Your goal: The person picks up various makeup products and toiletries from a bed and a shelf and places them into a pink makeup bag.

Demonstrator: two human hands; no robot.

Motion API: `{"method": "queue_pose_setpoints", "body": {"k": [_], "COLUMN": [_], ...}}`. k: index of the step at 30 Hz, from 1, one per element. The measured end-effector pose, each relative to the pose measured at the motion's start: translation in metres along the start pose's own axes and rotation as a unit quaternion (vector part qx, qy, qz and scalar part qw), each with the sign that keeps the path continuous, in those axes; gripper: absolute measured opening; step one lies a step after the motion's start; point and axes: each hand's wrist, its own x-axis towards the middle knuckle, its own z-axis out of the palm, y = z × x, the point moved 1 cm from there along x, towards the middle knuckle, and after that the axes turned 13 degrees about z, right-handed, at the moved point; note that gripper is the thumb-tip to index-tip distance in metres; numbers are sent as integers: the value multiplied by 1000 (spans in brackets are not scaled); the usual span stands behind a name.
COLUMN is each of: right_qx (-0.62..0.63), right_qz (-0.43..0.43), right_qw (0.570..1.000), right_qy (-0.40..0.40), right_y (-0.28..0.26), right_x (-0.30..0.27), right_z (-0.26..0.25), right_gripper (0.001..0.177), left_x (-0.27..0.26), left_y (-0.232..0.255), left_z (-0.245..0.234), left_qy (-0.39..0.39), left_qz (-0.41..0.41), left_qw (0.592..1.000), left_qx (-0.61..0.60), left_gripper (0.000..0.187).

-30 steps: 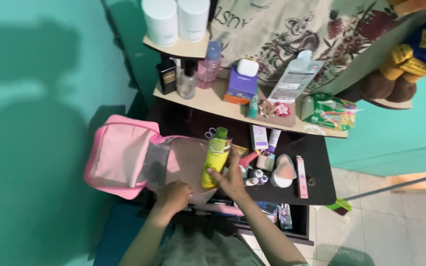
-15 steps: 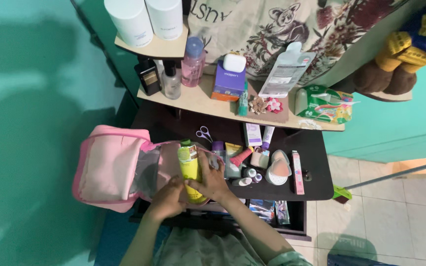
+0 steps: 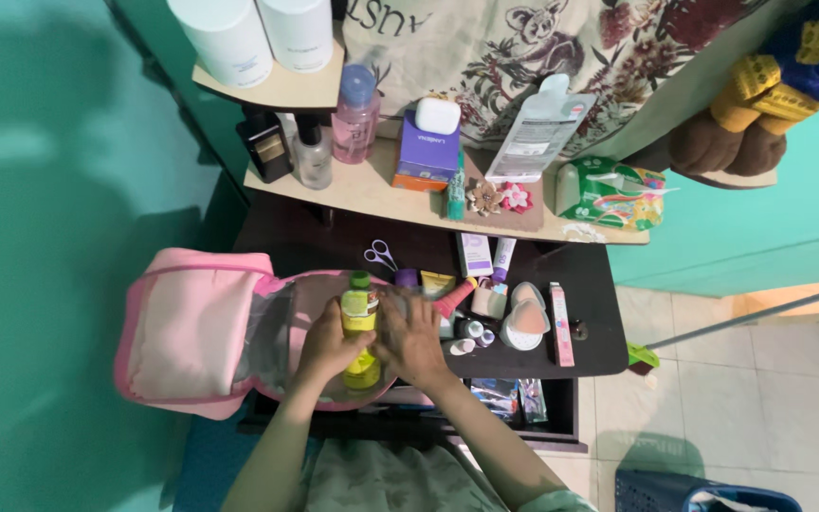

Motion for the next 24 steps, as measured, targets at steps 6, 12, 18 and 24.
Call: {"method": "queue_pose_setpoints", "body": {"k": [6,12,18,24], "right_qx": [53,139,140,136], "right_qz": [35,14,22,12], "right_qw": [996,990,990,991], "right_qy": [56,29,2,-5], "right_y": [28,34,33,33], "right_x": [6,14,17,21], "right_z": [0,18,15,13], "right_gripper": [58,60,67,66], "left_x": [9,14,25,31], "left_y": [19,20,3,-13], "left_z": [-15,-7,14,20], "left_qy": [-73,-144,-172,-163], "left_qz": [-34,-77,-98,-149], "left_qw": [994,978,963,961], "left_qx": [78,129,181,169], "left_gripper": [68,67,67,78]}}
